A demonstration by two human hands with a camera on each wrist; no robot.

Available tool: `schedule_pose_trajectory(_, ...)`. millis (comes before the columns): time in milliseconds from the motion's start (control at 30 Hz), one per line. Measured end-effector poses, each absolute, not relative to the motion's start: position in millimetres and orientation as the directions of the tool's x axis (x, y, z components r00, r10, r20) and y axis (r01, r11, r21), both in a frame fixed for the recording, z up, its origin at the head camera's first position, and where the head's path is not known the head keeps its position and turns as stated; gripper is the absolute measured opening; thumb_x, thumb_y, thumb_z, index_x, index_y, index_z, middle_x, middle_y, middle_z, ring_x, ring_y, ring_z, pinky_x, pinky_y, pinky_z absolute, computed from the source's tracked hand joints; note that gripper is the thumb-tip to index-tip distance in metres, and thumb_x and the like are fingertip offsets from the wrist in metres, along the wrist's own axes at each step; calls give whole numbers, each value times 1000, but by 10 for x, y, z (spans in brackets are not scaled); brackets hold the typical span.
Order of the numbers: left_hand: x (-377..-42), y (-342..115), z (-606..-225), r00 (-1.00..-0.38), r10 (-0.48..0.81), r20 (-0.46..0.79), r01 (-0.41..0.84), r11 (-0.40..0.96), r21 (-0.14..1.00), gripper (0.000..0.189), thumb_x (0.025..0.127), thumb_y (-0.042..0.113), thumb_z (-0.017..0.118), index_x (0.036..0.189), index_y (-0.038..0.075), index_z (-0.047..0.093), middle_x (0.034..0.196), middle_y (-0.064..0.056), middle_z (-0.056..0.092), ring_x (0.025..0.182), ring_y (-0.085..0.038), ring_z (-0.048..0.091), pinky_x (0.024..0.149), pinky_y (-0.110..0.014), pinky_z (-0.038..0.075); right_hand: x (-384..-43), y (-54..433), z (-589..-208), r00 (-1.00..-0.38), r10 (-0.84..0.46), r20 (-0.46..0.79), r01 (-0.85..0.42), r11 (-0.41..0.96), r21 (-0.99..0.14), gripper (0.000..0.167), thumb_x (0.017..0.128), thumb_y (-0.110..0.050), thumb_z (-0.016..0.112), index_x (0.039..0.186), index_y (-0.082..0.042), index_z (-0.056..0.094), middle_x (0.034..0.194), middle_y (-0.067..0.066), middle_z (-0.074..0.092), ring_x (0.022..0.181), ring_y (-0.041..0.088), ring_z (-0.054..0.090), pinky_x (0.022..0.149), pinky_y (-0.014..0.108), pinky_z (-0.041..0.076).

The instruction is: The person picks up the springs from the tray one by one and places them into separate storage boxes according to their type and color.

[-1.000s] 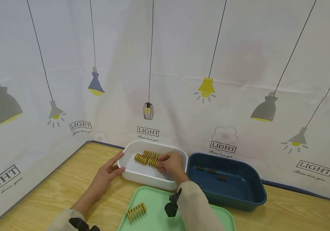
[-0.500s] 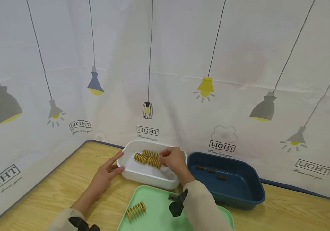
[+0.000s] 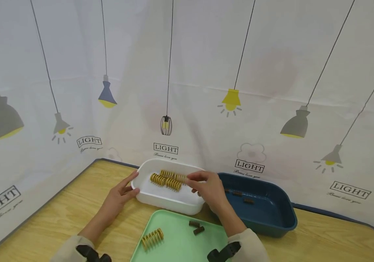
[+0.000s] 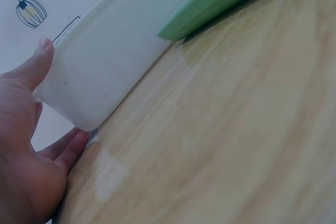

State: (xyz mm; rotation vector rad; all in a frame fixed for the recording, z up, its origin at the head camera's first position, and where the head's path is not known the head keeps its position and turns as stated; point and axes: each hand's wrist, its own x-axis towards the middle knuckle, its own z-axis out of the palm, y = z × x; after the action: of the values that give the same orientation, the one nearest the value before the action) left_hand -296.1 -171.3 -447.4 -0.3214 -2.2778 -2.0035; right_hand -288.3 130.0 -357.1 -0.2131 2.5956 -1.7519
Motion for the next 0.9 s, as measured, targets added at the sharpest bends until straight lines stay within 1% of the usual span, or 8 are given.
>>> schedule_pose_trajectory(67, -2963, -1710, -4472, -973, 99, 207, 219, 128, 967, 64, 90, 27, 68, 147, 21, 40, 154, 5, 28, 124, -32, 48, 96, -36, 43, -2801, 1373, -3566, -992, -113, 58, -95, 360, -928, 20, 87, -19, 73, 105, -12, 72, 89, 9, 64, 73, 25, 59, 64, 39, 50)
schedule_pose_trajectory(167, -2960, -1704, -4474, -975, 96, 202, 213, 129, 968, 64, 90, 26, 68, 147, 21, 40, 154, 6, 28, 123, -31, 48, 96, -36, 43, -2671, 1471, -3544, -990, -133, 37, -81, 342, -936, 23, 85, -22, 74, 105, -11, 72, 83, 11, 63, 68, 27, 55, 58, 36, 47)
schedule_pose_trajectory(300, -2956, -1693, -4482, -976, 97, 197, 208, 125, 970, 63, 90, 26, 68, 147, 22, 40, 154, 6, 28, 123, -32, 48, 96, -36, 42, -2493, 1595, -3496, -987, -160, 13, -64, 319, -946, 28, 84, -23, 75, 107, -9, 71, 81, 11, 62, 63, 23, 50, 53, 30, 43)
schedule_pose_trajectory(433, -2962, -1684, -4485, -975, 102, 198, 211, 132, 969, 63, 90, 28, 68, 147, 22, 40, 154, 7, 28, 124, -31, 48, 97, -38, 41, -2342, 1704, -3463, -988, -157, 7, -54, 297, -953, 30, 83, -25, 75, 108, -9, 70, 77, 11, 61, 59, 19, 47, 51, 28, 40)
schedule_pose_trajectory(667, -2965, -1681, -4447, -975, 100, 198, 211, 143, 967, 62, 91, 28, 67, 147, 24, 40, 153, 8, 29, 123, -30, 48, 97, -36, 41, -2222, 1799, -3510, -979, -204, 16, -82, 318, -944, 35, 84, -27, 75, 111, -5, 68, 84, 13, 62, 62, 22, 52, 50, 29, 41)
schedule_pose_trajectory(800, -2949, -1686, -4423, -976, 93, 197, 209, 160, 965, 62, 92, 28, 66, 147, 24, 40, 153, 7, 30, 123, -30, 48, 98, -38, 40, -2196, 1851, -3580, -981, -195, 9, -72, 318, -945, 35, 85, -29, 74, 110, -6, 68, 80, 14, 62, 60, 20, 49, 51, 31, 42)
schedule_pose_trajectory(900, -2944, -1686, -4433, -978, 96, 187, 201, 164, 966, 62, 92, 27, 65, 148, 24, 38, 154, 7, 28, 123, -30, 47, 99, -40, 39, -2166, 1889, -3653, -975, -221, -13, -59, 317, -947, 35, 85, -28, 73, 111, -6, 68, 81, 14, 64, 63, 22, 53, 54, 33, 44)
